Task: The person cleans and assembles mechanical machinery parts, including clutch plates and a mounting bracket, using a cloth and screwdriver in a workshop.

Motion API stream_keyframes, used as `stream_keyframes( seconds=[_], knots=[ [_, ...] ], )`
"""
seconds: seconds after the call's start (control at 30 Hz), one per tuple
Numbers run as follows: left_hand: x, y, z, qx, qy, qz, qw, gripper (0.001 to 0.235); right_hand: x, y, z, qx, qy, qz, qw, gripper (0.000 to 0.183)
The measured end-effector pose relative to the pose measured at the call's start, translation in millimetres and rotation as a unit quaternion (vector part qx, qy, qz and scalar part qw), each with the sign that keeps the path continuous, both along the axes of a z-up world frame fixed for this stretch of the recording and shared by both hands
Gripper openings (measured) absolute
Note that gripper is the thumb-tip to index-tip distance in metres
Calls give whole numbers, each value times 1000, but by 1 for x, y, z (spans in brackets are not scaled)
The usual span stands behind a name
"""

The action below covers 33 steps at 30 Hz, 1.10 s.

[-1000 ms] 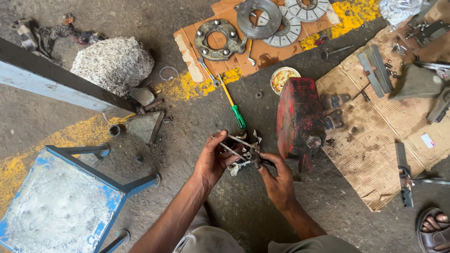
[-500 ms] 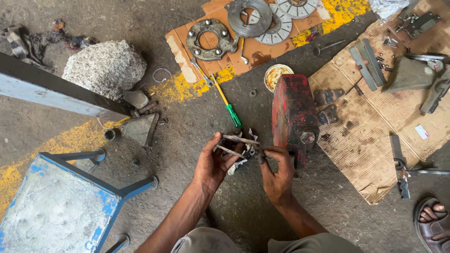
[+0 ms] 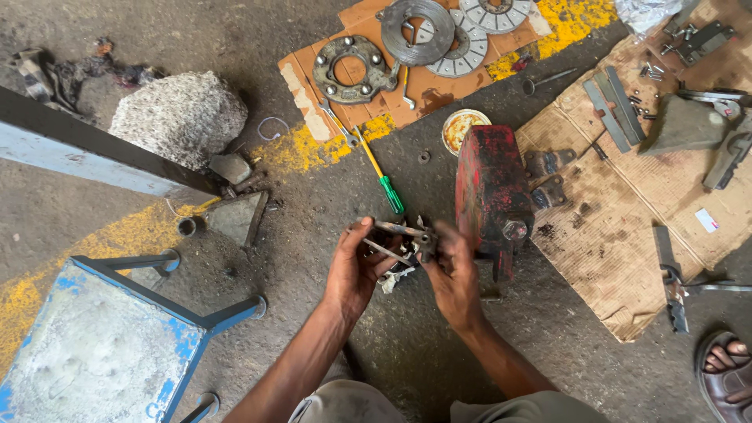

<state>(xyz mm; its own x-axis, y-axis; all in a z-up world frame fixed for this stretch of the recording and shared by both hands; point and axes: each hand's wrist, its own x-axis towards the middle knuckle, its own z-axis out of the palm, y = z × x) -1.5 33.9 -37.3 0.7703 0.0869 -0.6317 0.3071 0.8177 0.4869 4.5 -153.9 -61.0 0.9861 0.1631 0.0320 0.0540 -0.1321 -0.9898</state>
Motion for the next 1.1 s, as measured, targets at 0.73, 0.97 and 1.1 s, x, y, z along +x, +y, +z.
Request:
stream_keyframes(
  seconds=[0.73,0.97,1.1],
  knots=[
    [12,-13,11,183,-88,17,979,54,-12,3,3,-119,-84,55,988,51],
    [16,-13,-1,160,-59,21,985,51,-26,12,25,-150,-183,143,961,50],
    [10,-4,-11,68,21,11,997,45,-26,17,38,-166,-176,200,950,53]
  ],
)
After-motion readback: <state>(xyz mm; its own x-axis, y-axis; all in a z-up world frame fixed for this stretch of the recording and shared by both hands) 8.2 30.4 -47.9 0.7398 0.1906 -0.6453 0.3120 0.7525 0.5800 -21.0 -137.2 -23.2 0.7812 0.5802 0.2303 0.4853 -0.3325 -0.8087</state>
